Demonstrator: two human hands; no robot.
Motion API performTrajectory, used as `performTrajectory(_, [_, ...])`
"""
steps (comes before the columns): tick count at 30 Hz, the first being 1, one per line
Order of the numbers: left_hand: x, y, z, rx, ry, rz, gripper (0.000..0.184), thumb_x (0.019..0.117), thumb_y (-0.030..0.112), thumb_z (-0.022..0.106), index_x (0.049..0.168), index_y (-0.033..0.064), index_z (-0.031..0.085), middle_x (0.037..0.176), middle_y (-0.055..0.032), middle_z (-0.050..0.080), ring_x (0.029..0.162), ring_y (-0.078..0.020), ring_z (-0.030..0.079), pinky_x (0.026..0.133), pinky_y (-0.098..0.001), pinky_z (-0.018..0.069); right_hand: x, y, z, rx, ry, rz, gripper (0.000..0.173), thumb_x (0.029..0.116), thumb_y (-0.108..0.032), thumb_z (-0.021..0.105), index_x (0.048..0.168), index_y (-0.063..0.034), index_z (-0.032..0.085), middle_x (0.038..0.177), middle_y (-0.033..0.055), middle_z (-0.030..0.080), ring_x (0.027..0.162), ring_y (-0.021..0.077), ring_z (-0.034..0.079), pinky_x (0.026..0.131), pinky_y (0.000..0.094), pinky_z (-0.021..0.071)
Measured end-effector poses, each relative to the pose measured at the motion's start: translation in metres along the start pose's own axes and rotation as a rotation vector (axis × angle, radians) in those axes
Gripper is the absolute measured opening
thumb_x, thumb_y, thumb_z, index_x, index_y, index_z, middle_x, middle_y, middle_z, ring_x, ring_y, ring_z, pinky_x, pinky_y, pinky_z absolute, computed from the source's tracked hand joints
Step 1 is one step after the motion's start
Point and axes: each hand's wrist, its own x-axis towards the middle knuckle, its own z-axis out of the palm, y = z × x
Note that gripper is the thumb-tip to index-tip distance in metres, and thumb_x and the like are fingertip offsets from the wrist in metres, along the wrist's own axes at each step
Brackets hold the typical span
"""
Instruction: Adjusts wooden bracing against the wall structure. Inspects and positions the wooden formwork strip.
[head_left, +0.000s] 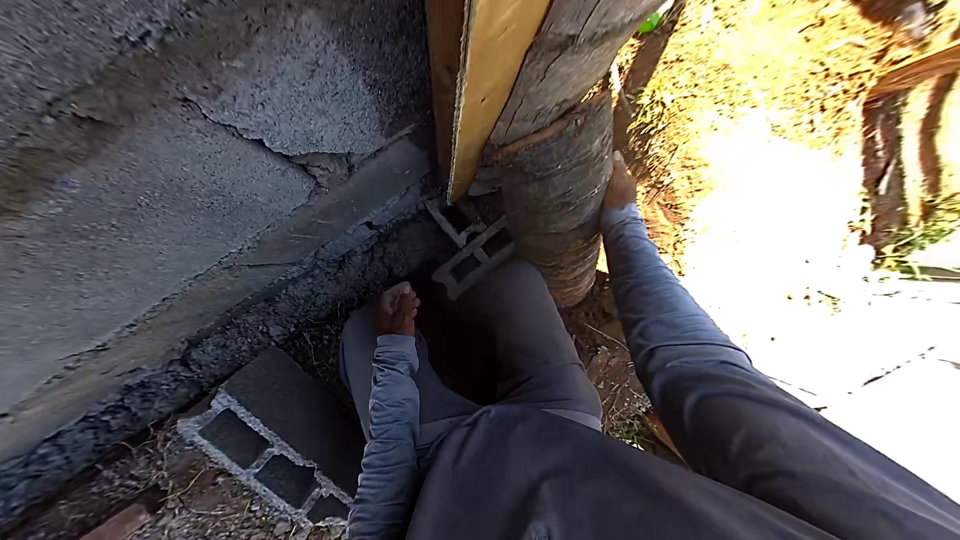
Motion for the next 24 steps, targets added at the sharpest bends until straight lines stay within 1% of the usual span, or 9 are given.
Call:
performTrajectory(4, [0.003,-0.022,0.008,0.053,-0.073,-0.004,0.037,0.1075,0.024,0.055,0.135,-0.0005,0.058,0.12,-0.0229,0.067,0.101,-0.0292,0.072,0.086,-0.0433,0.0603,-0.005,0.0,0.0,-0.104,-0.002,-0.013,0.072,0.1103,-0.053,0.02,0.13,-0.003,0.067,0.128,0.0208,0.069,0.126,0.0291,0.063,0.11,0.052,0.0463])
performTrajectory(8, [0.007,-0.032,-0.003,0.134,-0.147,0.01,0.038,0.107,0.025,0.055,0.135,-0.0014,0.057,0.12,-0.0217,0.068,0.102,-0.0273,0.072,0.088,-0.0424,0.0608,-0.013,-0.01,0.0,-0.182,0.055,0.042,0.071,0.1099,-0.052,0.025,0.122,0.0009,0.07,0.124,0.0246,0.069,0.123,0.0366,0.063,0.107,0.059,0.046])
performTrajectory(10, [0.006,-0.028,-0.006,0.074,-0.142,-0.024,0.039,0.1074,0.025,0.055,0.136,-0.0013,0.056,0.121,-0.0221,0.068,0.102,-0.0276,0.072,0.086,-0.0422,0.0612,-0.02,-0.017,-0.004,-0.223,0.06,0.031,0.068,0.1114,-0.049,0.024,0.125,0.0007,0.069,0.127,0.0253,0.068,0.126,0.0381,0.062,0.109,0.0599,0.0441])
performTrajectory(13, [0.008,-0.023,-0.009,0.05,-0.139,-0.052,0.039,0.1074,0.025,0.055,0.137,-0.0002,0.056,0.121,-0.0218,0.067,0.102,-0.0278,0.072,0.086,-0.0425,0.0605,-0.028,-0.023,-0.006,-0.157,0.094,-0.054,0.063,0.1121,-0.045,0.025,0.128,-0.0008,0.068,0.128,0.0236,0.068,0.126,0.0344,0.062,0.11,0.0563,0.0436])
performTrajectory(16, [0.006,-0.023,-0.01,0.039,-0.138,-0.047,0.037,0.1072,0.022,0.055,0.136,-0.0005,0.057,0.12,-0.0219,0.068,0.101,-0.0272,0.072,0.086,-0.0414,0.0601,-0.026,-0.017,-0.011,-0.031,0.075,-0.078,0.063,0.1114,-0.047,0.021,0.135,-0.0097,0.066,0.131,0.0156,0.068,0.121,0.0267,0.065,0.106,0.0497,0.0502])
performTrajectory(18, [0.0,-0.022,-0.015,-0.011,-0.129,0.019,0.036,0.1067,0.02,0.056,0.135,-0.002,0.057,0.119,-0.0223,0.068,0.1,-0.0266,0.072,0.086,-0.0403,0.0606,-0.028,-0.008,-0.02,-0.045,0.084,-0.101,0.062,0.1109,-0.049,0.021,0.141,-0.0122,0.061,0.138,0.0131,0.065,0.126,0.0262,0.063,0.107,0.0492,0.0498])
performTrajectory(20, [-0.014,-0.019,-0.024,-0.084,-0.122,0.132,0.035,0.1058,0.017,0.057,0.134,-0.0039,0.057,0.12,-0.0229,0.068,0.101,-0.0275,0.072,0.089,-0.0416,0.0613,-0.04,0.003,-0.043,-0.18,0.125,-0.176,0.059,0.1114,-0.047,0.025,0.146,-0.0092,0.055,0.145,0.0156,0.059,0.134,0.0262,0.056,0.114,0.0467,0.0452])
performTrajectory(22, [-0.033,-0.01,-0.051,-0.105,-0.083,0.253,0.037,0.1055,0.018,0.056,0.135,-0.0035,0.057,0.123,-0.0217,0.068,0.105,-0.0272,0.072,0.093,-0.0435,0.0602,-0.057,-0.003,-0.049,-0.244,0.117,-0.274,0.056,0.111,-0.036,0.029,0.148,0.0001,0.049,0.151,0.0216,0.051,0.142,0.0264,0.049,0.12,0.0405,0.0388])
performTrajectory(24, [-0.064,-0.009,-0.091,-0.054,0.013,0.322,0.036,0.1062,0.022,0.056,0.135,0.0009,0.06,0.123,-0.0169,0.07,0.105,-0.0237,0.072,0.095,-0.043,0.0604,-0.107,-0.031,-0.034,-0.035,0.143,-0.276,0.05,0.1107,-0.025,0.035,0.144,0.0099,0.047,0.147,0.0222,0.054,0.138,0.019,0.052,0.118,0.0284,0.0394])
